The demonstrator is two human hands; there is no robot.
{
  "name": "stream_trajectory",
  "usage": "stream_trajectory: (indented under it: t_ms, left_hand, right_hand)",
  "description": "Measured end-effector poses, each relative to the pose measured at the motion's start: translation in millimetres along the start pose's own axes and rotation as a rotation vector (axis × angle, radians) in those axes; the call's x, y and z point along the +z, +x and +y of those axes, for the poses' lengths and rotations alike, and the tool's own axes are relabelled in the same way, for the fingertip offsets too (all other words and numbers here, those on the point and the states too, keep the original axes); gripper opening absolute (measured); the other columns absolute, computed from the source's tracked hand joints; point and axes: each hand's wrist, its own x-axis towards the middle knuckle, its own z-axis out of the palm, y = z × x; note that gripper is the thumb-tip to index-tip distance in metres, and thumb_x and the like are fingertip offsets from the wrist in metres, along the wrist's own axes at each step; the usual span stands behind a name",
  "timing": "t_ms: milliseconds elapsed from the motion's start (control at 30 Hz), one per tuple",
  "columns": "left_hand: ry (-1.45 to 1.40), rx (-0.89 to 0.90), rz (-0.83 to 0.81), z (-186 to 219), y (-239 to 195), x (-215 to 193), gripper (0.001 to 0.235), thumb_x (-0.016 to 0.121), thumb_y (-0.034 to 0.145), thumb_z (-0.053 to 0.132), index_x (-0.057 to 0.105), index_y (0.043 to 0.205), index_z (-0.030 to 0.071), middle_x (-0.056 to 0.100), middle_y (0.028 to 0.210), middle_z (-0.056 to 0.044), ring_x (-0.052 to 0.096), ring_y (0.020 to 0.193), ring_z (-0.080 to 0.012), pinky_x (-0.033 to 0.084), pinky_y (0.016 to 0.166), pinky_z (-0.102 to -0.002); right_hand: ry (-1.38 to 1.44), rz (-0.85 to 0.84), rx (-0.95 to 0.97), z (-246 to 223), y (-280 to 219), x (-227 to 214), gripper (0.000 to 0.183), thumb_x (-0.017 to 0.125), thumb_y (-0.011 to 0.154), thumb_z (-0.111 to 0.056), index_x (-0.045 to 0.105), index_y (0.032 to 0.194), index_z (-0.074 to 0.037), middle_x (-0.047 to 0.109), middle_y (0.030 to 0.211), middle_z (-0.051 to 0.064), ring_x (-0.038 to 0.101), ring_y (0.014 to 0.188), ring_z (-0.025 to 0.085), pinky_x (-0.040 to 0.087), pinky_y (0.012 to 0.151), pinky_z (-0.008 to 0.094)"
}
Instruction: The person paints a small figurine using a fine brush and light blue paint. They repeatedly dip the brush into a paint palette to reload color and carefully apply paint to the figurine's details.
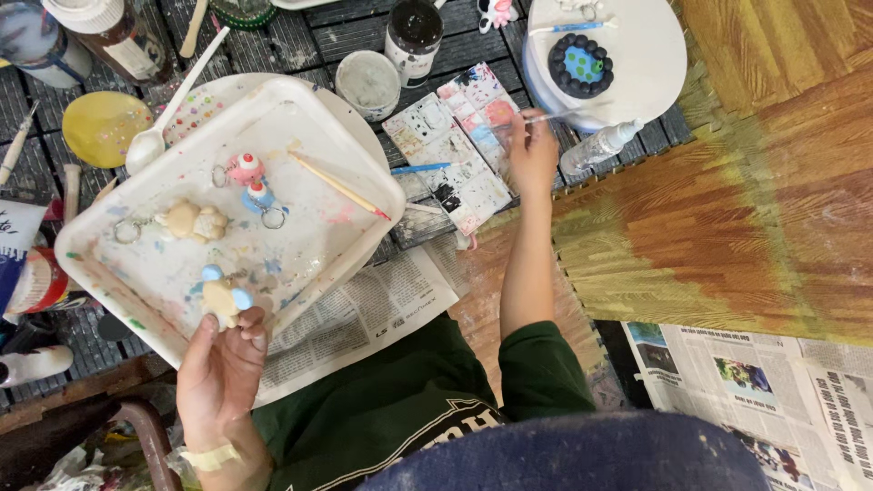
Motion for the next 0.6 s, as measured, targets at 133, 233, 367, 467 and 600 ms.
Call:
stream_trajectory:
  t_ms: [133,233,367,467,600]
  left_hand:
    - [-0.011,0.007,0.002,1,-2,-5,0.039,0.066,0.106,0.015,0.054,0.138,-0.003,0.063,0.12,-0.01,0.056,0.106,-0.0209,0.048,0.089,-0.03]
    - [-0.055,0.001,-0.026,2,-1,-6,0.038,0.066,0.107,0.014,0.055,0.14,-0.002,0.064,0.121,-0.01,0.056,0.105,-0.0211,0.048,0.087,-0.03]
    - [-0.048,-0.007,-0.018,1,0,-8,0.039,0.066,0.106,0.014,0.054,0.139,-0.003,0.064,0.12,-0.01,0.056,0.104,-0.0211,0.048,0.087,-0.031]
    - [-0.091,-0.026,-0.031,0,2,-11,0.033,0.066,0.11,0.013,0.052,0.135,-0.004,0.063,0.121,-0.011,0.055,0.107,-0.0205,0.049,0.09,-0.029]
    - [-0.051,-0.038,0.033,0,4,-8,0.04,0.066,0.107,0.014,0.053,0.141,-0.003,0.063,0.12,-0.011,0.055,0.106,-0.019,0.049,0.087,-0.028]
  right_hand:
    - [0.179,0.061,0.228,-10,-1,0,0.015,0.06,0.108,-0.022,0.062,0.104,-0.007,0.065,0.073,0.002,0.064,0.059,0.009,0.049,0.053,0.026]
    - [0.124,0.046,0.163,-11,-3,-1,0.015,0.06,0.108,-0.021,0.062,0.105,-0.007,0.066,0.075,0.002,0.064,0.061,0.009,0.048,0.055,0.026]
    - [0.076,0.14,0.128,0,-7,-3,0.015,0.061,0.109,-0.02,0.063,0.105,-0.005,0.066,0.075,0.002,0.059,0.059,0.009,0.045,0.055,0.026]
    - [0.166,0.161,0.174,14,-11,-3,0.015,0.06,0.11,-0.019,0.064,0.105,-0.006,0.067,0.078,0.001,0.062,0.064,0.007,0.05,0.057,0.025]
    - [0.071,0.178,0.155,18,-17,-3,0.012,0.067,0.108,-0.018,0.065,0.105,-0.006,0.065,0.076,0.003,0.056,0.064,0.008,0.044,0.057,0.024]
